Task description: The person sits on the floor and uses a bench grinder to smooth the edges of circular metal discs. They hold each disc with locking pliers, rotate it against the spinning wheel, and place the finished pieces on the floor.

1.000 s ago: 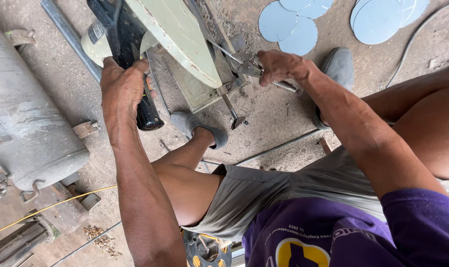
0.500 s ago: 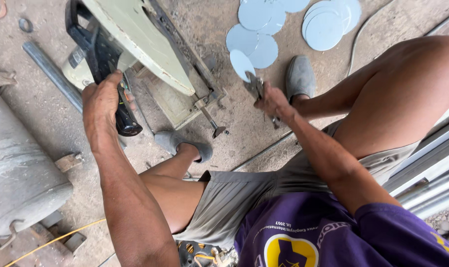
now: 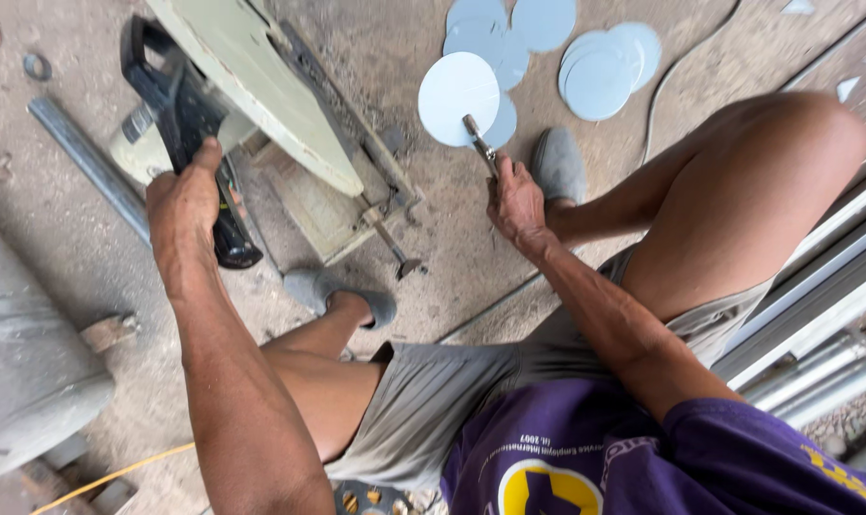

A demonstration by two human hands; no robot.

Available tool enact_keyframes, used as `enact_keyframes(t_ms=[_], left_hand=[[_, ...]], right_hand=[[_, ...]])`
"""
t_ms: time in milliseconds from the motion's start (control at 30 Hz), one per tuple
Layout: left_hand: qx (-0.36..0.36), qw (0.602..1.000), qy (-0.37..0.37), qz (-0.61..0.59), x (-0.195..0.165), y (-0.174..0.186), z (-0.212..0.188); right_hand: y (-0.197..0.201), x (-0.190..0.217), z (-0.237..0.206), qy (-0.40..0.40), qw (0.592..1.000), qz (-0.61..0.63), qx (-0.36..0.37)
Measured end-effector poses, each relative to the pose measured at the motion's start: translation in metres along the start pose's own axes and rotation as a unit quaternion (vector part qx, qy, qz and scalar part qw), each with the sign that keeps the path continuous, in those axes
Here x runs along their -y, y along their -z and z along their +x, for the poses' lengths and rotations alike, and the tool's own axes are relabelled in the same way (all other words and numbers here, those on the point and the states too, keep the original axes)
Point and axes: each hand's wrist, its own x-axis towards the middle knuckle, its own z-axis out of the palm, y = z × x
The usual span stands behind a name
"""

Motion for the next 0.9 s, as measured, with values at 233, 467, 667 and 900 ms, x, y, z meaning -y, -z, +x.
enact_keyframes(t_ms=[233, 467, 667, 900], left_hand=[[-0.011, 1.000, 0.000, 0.026, 0.003, 0.001, 0.002], [-0.064, 0.969, -0.080, 0.223, 0.005, -0.001, 0.019], [-0.024, 0.994, -0.080, 0.063, 0.023, 0.010, 0.019], [0.041, 0.992, -0.021, -0.116, 0.016, 0.005, 0.003]], right_hand=[[0.014, 0.004, 0.018, 0.003, 0.994, 0.067, -0.083], [0.018, 0.007, 0.025, -0.033, 0.964, 0.247, -0.091], [0.047, 0.032, 0.029, 0.040, 0.951, 0.294, -0.082], [0.070, 0.049, 0.034, -0.023, 0.938, 0.341, -0.057]])
